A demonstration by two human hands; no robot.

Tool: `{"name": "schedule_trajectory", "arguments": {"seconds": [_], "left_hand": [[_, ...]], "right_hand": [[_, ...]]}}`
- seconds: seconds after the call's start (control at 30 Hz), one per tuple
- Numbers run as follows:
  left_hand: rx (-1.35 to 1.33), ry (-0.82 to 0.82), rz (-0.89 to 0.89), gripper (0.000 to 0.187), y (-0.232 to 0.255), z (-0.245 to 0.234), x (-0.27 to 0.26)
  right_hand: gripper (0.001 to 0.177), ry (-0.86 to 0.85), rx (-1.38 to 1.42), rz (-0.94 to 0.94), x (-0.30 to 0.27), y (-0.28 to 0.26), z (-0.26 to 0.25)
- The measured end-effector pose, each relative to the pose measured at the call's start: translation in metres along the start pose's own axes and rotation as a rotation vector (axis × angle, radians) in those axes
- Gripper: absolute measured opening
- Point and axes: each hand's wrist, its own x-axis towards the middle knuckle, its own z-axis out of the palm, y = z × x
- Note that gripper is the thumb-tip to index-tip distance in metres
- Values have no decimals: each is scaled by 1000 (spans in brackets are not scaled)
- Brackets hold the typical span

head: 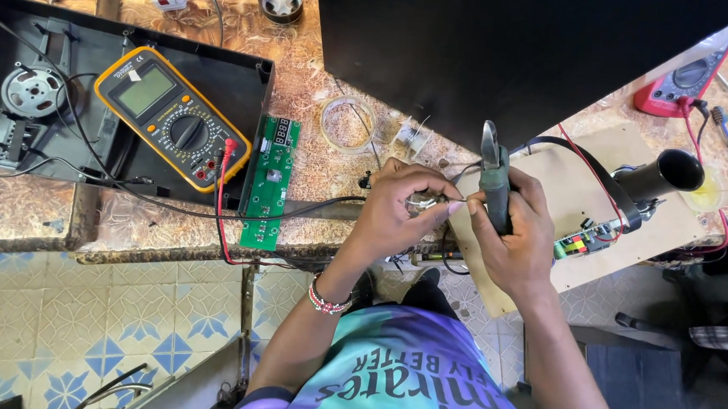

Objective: Soldering and preparing electrical wires for a circuit board on a workbench.

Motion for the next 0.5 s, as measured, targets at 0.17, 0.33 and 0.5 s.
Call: {"name": "schedule_trajectory", "arguments": {"seconds": [0.17, 0.33, 0.5], "left_hand": [[120, 137, -58, 13, -20, 6, -12], [110, 246, -75, 15, -13, 9, -15], [-76, 303, -207, 17, -9, 16, -18]], "right_hand": [[26, -36, -326, -139, -22, 13, -31], [31, -85, -463, -165, -29, 6, -36], [12, -84, -496, -242, -25, -3, -26]]}}
